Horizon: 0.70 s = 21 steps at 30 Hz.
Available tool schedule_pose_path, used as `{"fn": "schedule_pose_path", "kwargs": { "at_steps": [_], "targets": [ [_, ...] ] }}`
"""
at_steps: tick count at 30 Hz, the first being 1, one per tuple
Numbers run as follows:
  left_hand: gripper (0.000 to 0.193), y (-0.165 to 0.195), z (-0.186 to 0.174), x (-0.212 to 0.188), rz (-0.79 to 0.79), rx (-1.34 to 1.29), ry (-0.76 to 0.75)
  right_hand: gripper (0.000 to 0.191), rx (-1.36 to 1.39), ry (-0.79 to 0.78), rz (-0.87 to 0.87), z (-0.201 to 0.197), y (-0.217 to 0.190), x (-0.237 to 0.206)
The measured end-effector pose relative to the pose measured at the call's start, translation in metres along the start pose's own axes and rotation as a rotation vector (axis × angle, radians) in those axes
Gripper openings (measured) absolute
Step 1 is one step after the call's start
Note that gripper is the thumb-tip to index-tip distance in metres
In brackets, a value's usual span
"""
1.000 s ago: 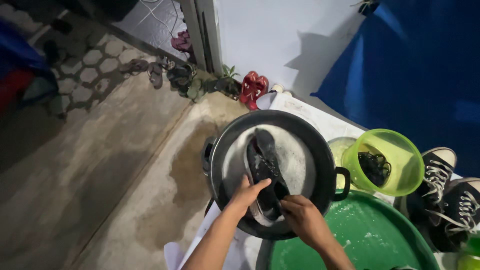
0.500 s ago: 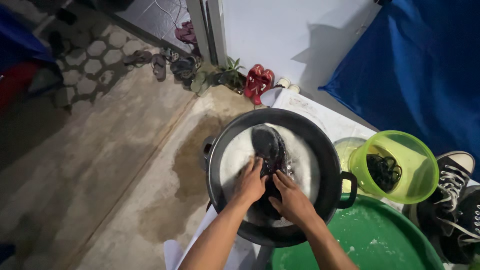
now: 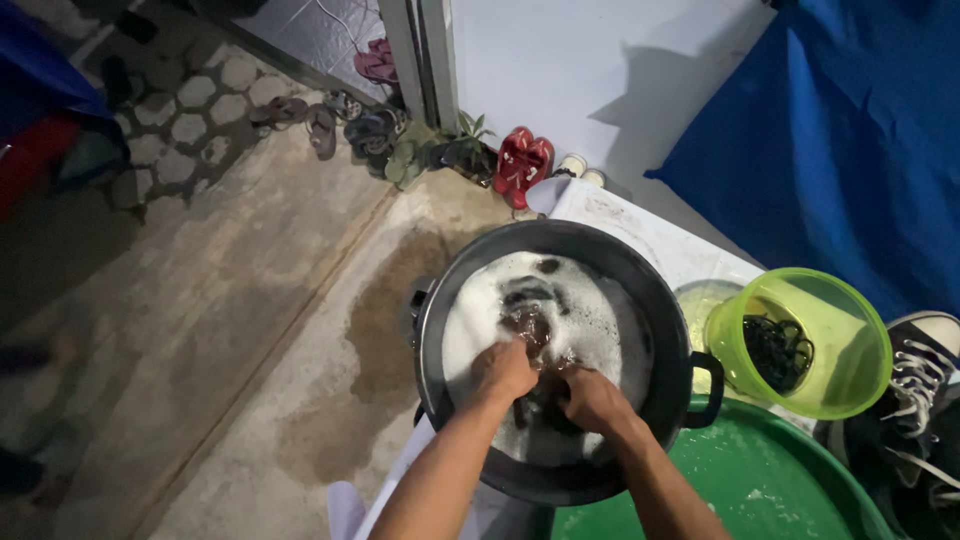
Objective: The person washes a pair of black sneakers by hand using a brush and soapy water in a black basin. They scrub the uppers, soles, and laces, rinse the shoes in a green basin, and place the cleaned shoes on the floor.
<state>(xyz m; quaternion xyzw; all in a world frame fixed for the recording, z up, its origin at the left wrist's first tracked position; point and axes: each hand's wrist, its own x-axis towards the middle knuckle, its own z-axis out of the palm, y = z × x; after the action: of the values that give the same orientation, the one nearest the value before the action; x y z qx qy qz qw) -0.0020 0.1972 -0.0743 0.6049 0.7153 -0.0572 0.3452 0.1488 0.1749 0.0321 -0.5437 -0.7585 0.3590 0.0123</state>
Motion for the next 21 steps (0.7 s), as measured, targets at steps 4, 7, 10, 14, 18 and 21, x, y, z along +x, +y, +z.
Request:
{"fn": "schedule_pose_path", "kwargs": {
  "at_steps": [4,7,10,14,18,21],
  "targets": [
    [0.072,0.001,-0.008,0.015,-0.022,-0.377,0.33,0.049,-0.032,0.1,-0.098,0.001,0.002,-0.001],
    [0.084,0.007,-0.023,0.028,0.227,-0.519,0.636,0.043,-0.077,0.023,0.055,0.002,0.002,-0.003],
    [0.07,0.015,-0.035,0.034,0.371,-0.586,0.499,0.038,-0.123,-0.069,0.157,0.004,0.002,-0.004],
    [0.049,0.022,-0.033,0.032,0.311,-0.566,0.37,0.052,-0.071,0.032,0.14,0.005,0.002,-0.006],
    [0.029,0.016,-0.022,0.039,0.315,-0.756,0.517,0.042,0.018,0.043,0.1,0.005,0.002,-0.008],
    [0.032,0.014,-0.012,0.045,0.144,-1.299,0.418,0.04,0.003,0.048,0.08,0.006,0.003,-0.009]
  ]
}}
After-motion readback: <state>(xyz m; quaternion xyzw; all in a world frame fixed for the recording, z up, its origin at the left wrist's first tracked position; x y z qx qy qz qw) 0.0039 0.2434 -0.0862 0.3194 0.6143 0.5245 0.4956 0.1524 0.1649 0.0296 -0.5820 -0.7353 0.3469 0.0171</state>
